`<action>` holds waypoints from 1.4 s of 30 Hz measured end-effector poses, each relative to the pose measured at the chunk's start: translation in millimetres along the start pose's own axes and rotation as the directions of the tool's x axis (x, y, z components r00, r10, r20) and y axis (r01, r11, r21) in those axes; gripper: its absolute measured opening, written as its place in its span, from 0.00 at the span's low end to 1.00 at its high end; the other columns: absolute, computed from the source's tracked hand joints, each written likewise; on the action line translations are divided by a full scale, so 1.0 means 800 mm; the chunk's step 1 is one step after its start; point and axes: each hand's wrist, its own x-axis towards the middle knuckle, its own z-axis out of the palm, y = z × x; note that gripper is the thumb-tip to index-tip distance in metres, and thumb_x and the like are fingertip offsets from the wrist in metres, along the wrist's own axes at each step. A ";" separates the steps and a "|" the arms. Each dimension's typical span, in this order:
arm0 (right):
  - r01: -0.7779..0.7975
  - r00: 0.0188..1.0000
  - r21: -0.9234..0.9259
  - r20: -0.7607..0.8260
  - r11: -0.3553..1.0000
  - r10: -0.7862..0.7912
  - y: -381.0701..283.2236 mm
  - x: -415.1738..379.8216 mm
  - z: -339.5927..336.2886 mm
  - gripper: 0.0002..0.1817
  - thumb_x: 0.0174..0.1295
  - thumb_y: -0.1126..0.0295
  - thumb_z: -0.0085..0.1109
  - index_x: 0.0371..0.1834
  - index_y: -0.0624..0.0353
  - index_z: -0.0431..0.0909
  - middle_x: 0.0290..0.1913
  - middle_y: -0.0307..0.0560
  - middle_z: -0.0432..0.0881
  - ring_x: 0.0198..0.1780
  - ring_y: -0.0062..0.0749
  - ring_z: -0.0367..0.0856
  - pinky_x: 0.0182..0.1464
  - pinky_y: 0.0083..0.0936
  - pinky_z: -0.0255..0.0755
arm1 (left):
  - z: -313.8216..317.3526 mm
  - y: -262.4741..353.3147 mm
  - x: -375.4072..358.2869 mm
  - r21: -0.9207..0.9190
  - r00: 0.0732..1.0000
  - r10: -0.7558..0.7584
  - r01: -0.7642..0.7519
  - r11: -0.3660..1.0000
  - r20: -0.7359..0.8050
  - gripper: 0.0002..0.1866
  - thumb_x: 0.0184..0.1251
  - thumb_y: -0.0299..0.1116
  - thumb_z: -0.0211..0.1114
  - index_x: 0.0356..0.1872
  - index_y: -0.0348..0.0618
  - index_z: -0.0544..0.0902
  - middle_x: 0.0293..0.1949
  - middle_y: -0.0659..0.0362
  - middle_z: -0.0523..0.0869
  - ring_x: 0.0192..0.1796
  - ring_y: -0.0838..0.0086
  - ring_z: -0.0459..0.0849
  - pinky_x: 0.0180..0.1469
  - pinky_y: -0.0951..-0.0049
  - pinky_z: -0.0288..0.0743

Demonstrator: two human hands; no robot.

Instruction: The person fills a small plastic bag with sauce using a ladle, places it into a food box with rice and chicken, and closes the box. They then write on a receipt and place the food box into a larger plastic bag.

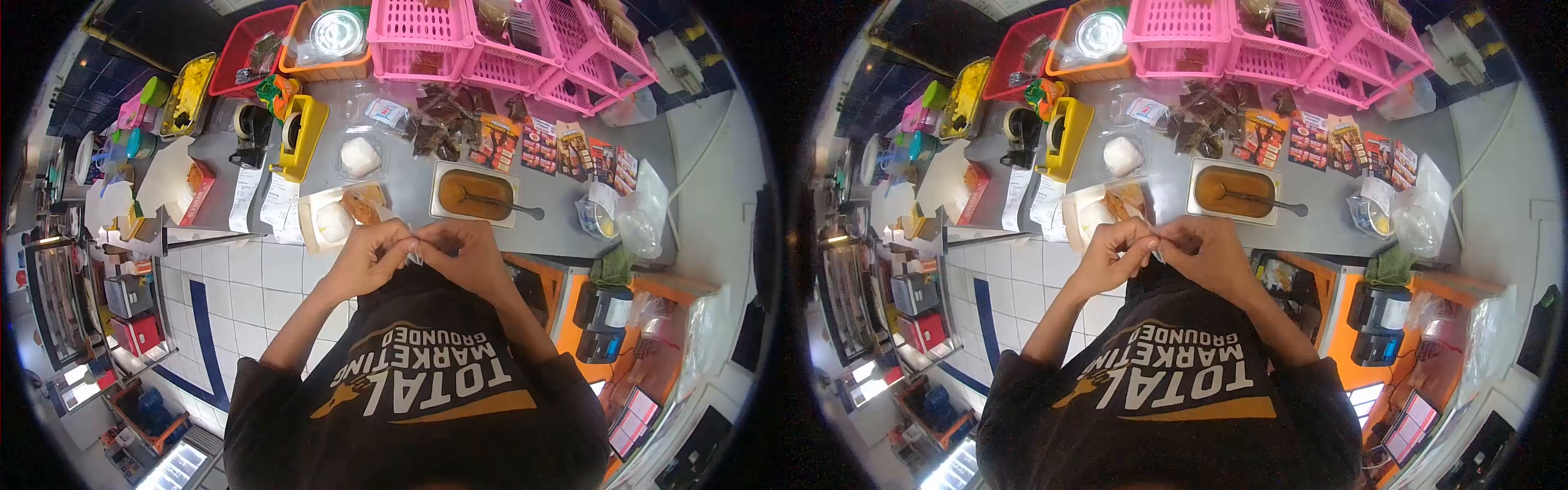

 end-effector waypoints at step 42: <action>0.301 0.571 -0.180 -0.752 0.936 -0.329 0.007 -0.029 -0.004 0.10 0.67 0.83 0.67 0.50 0.69 0.82 0.46 0.52 0.88 0.45 0.28 0.88 0.49 0.22 0.83 | 0.101 0.024 0.048 0.663 0.651 0.694 -0.376 0.647 -0.308 0.19 0.56 0.20 0.69 0.51 0.41 0.87 0.37 0.55 0.87 0.29 0.66 0.88 0.27 0.70 0.80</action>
